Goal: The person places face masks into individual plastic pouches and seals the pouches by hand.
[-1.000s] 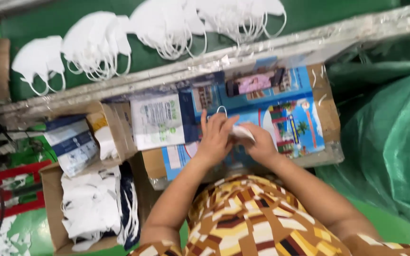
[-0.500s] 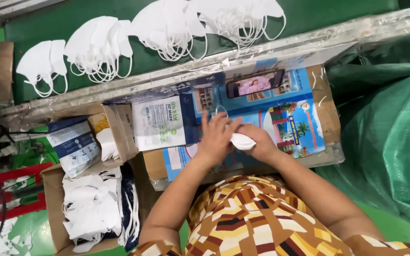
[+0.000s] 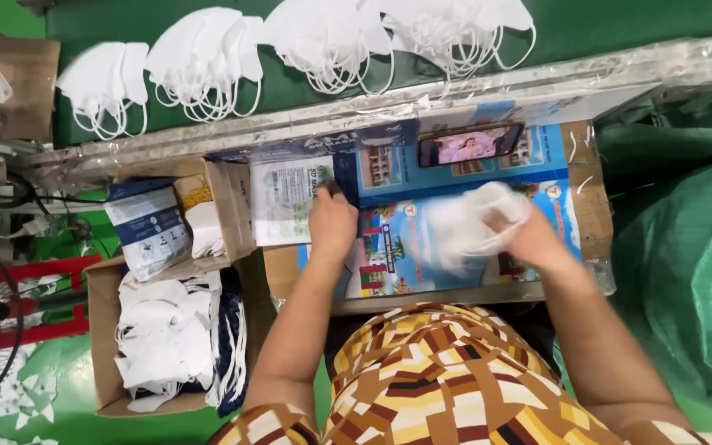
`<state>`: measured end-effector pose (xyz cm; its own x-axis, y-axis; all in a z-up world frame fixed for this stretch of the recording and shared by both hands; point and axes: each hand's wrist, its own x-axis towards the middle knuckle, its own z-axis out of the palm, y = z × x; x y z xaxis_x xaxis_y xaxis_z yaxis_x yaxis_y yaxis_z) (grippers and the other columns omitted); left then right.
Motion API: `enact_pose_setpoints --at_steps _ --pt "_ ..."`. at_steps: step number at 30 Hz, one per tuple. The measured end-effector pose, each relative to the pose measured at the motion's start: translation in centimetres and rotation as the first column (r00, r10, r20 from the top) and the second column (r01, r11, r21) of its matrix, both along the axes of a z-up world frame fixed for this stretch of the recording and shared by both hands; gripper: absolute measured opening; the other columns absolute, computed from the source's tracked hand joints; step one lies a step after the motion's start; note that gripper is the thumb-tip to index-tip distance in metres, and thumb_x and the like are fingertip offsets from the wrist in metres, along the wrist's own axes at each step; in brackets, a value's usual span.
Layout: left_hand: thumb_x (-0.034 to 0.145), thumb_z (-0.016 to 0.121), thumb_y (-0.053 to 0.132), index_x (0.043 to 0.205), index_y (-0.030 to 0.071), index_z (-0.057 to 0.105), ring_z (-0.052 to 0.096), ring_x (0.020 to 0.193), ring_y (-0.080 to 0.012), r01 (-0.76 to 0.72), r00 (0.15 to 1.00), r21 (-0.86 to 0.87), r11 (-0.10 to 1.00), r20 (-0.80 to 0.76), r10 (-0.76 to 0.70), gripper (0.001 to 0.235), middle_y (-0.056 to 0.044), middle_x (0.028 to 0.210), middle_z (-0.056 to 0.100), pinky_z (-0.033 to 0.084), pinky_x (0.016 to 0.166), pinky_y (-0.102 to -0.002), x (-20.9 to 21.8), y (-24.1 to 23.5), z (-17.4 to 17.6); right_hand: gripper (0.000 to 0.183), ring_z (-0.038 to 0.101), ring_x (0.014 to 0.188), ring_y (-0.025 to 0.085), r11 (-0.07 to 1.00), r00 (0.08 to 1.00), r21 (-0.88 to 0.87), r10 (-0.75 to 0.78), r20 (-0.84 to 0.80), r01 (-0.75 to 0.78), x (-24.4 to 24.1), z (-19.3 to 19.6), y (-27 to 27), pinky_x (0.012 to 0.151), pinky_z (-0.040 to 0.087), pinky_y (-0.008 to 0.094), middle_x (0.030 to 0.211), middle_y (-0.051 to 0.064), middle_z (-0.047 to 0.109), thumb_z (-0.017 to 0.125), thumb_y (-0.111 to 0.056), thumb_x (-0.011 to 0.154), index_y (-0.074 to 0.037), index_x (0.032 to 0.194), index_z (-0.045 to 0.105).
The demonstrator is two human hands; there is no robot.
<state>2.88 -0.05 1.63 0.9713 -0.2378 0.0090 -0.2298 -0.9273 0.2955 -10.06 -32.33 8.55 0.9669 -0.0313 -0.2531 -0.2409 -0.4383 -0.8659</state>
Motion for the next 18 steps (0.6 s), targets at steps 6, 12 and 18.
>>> enact_pose_setpoints --at_steps 6,12,18 --pt "0.085 0.063 0.016 0.124 -0.007 0.058 0.067 0.087 -0.0441 -0.062 0.997 -0.039 0.997 0.036 0.063 0.046 -0.029 0.116 0.060 0.055 0.071 -0.052 1.2 -0.6 0.3 0.033 0.066 0.081 0.027 0.979 0.969 -0.127 -0.133 0.207 0.161 -0.7 -0.1 2.8 0.072 0.052 0.039 0.090 0.012 0.072 0.073 -0.026 0.089 -0.011 0.118 0.075" --pt "0.092 0.077 0.024 0.088 0.001 0.067 0.066 0.072 -0.0322 -0.277 0.958 -0.531 0.801 -0.088 0.273 0.025 -0.015 0.082 0.069 0.052 0.069 -0.043 1.4 1.7 -0.2 0.025 0.069 0.090 0.020 0.973 0.934 -0.212 0.155 0.321 -0.088 -2.0 -2.5 3.7 0.083 0.054 0.034 0.094 0.001 0.075 0.084 -0.017 0.080 -0.014 0.104 0.076" --pt "0.092 0.079 0.014 0.083 0.003 0.066 0.064 0.074 -0.0260 0.060 0.979 -0.669 0.741 0.184 0.086 0.019 -0.011 0.083 0.067 0.050 0.067 -0.037 -5.0 -0.8 3.3 0.036 0.069 0.092 0.011 0.747 0.996 0.661 -0.013 -0.091 0.070 -0.2 -1.5 9.9 0.080 0.056 0.029 0.099 -0.001 0.075 0.083 -0.016 0.082 -0.006 0.114 0.071"
